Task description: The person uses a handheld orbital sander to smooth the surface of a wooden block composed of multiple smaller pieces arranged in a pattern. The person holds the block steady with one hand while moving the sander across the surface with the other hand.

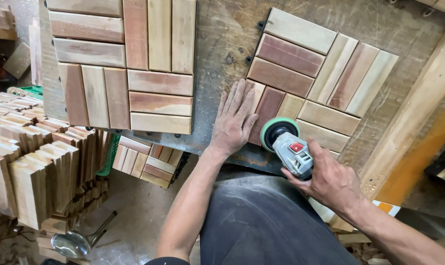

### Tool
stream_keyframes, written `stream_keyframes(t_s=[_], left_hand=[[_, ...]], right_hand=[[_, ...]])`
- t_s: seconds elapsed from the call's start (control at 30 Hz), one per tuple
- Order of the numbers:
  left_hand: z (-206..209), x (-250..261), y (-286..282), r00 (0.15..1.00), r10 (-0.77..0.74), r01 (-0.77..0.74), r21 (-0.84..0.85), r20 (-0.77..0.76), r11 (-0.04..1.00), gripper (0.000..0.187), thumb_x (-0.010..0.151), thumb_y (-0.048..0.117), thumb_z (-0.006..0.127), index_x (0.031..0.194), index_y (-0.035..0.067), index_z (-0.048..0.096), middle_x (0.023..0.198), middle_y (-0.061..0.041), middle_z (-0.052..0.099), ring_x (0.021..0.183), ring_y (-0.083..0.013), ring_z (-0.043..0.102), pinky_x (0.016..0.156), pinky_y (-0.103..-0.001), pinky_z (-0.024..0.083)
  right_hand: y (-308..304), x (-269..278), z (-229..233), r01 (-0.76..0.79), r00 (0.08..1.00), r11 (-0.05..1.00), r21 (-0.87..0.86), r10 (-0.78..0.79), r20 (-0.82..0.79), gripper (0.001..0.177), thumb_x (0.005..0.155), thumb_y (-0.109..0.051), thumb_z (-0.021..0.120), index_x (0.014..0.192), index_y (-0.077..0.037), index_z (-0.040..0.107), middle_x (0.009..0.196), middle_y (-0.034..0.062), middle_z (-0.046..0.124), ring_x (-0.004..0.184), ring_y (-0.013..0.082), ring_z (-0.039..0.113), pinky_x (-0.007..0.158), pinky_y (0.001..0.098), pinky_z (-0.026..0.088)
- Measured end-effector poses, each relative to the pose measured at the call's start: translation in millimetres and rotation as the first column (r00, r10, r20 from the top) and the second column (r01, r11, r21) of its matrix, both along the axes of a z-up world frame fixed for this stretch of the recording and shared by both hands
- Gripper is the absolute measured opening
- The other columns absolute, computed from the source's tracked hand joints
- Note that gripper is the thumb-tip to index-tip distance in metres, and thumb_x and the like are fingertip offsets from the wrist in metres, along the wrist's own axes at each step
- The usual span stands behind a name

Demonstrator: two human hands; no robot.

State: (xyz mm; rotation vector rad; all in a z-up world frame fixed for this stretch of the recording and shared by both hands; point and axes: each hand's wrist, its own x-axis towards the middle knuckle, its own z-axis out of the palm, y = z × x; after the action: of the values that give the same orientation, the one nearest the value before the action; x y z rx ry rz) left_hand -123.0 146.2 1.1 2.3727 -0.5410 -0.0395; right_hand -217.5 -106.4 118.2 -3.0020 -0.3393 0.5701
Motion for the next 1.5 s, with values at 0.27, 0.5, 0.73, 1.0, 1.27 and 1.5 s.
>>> stream_keyframes(t_s=[0.27,0.5,0.73,1.0,1.27,1.5], left_hand=[[-11,1,3,0.985,0.163,-0.152,-0.173,0.051,0.973,0.054,0.108,0.035,0.057,0.156,0.012,0.047,0.163,-0.009,0.045,0.152,-0.0243,0.043,0.128,-0.042,0.029],[7,-16,24,0.997,0.048,-0.057,-0.148,-0.062,0.987,0.062,0.11,0.03,0.062,0.161,0.007,0.035,0.167,-0.011,0.039,0.159,-0.0252,0.036,0.136,-0.048,0.024],[9,-38,36,0.998,0.012,-0.018,-0.099,-0.059,0.995,0.088,0.099,0.049,0.078,0.162,0.008,0.031,0.169,-0.011,0.034,0.16,-0.0242,0.033,0.136,-0.048,0.024],[37,-19,41,0.921,-0.032,-0.164,-0.462,-0.388,0.872,0.063,0.112,0.047,0.032,0.162,0.008,0.03,0.167,-0.014,0.039,0.159,-0.0296,0.035,0.136,-0.052,0.018],[36,-12,41,0.908,-0.075,-0.167,-0.52,-0.413,0.838,0.092,0.104,0.077,0.017,0.165,0.007,0.014,0.168,-0.011,0.037,0.161,-0.029,0.03,0.139,-0.048,0.014],[35,-14,41,0.904,-0.079,-0.164,-0.511,-0.42,0.844,0.095,0.102,0.08,0.017,0.165,0.009,0.013,0.169,-0.009,0.036,0.162,-0.0278,0.029,0.139,-0.049,0.012]], right_hand=[[28,48,23,0.194,0.981,0.962,0.193,-0.19,-0.04,0.092,0.078,-0.066,0.076,0.148,-0.015,0.045,0.094,0.0141,0.07,0.082,0.0369,0.078,0.069,0.05,0.063],[11,105,19,0.247,0.966,0.965,0.093,-0.238,-0.097,0.082,0.092,-0.06,0.071,0.142,-0.005,0.034,0.101,0.0224,0.067,0.063,0.0357,0.069,0.042,0.044,0.063],[2,128,23,0.378,0.926,0.922,0.085,-0.378,-0.019,0.074,0.108,-0.054,0.069,0.145,-0.002,0.031,0.096,0.0249,0.063,0.068,0.0395,0.068,0.056,0.0488,0.063],[33,43,-3,-0.044,0.999,0.997,0.057,0.043,0.017,0.087,0.09,-0.072,0.06,0.141,-0.005,0.038,0.09,0.016,0.069,0.037,0.0144,0.052,0.023,0.0261,0.046],[36,55,14,0.085,0.977,0.996,0.021,-0.08,-0.197,0.093,0.082,-0.072,0.067,0.145,-0.012,0.035,0.104,0.0165,0.068,0.054,0.0283,0.07,0.037,0.0455,0.062],[23,112,19,0.293,0.955,0.956,-0.007,-0.293,-0.045,0.08,0.099,-0.061,0.071,0.145,-0.013,0.026,0.097,0.0224,0.069,0.066,0.0426,0.071,0.052,0.054,0.063]])
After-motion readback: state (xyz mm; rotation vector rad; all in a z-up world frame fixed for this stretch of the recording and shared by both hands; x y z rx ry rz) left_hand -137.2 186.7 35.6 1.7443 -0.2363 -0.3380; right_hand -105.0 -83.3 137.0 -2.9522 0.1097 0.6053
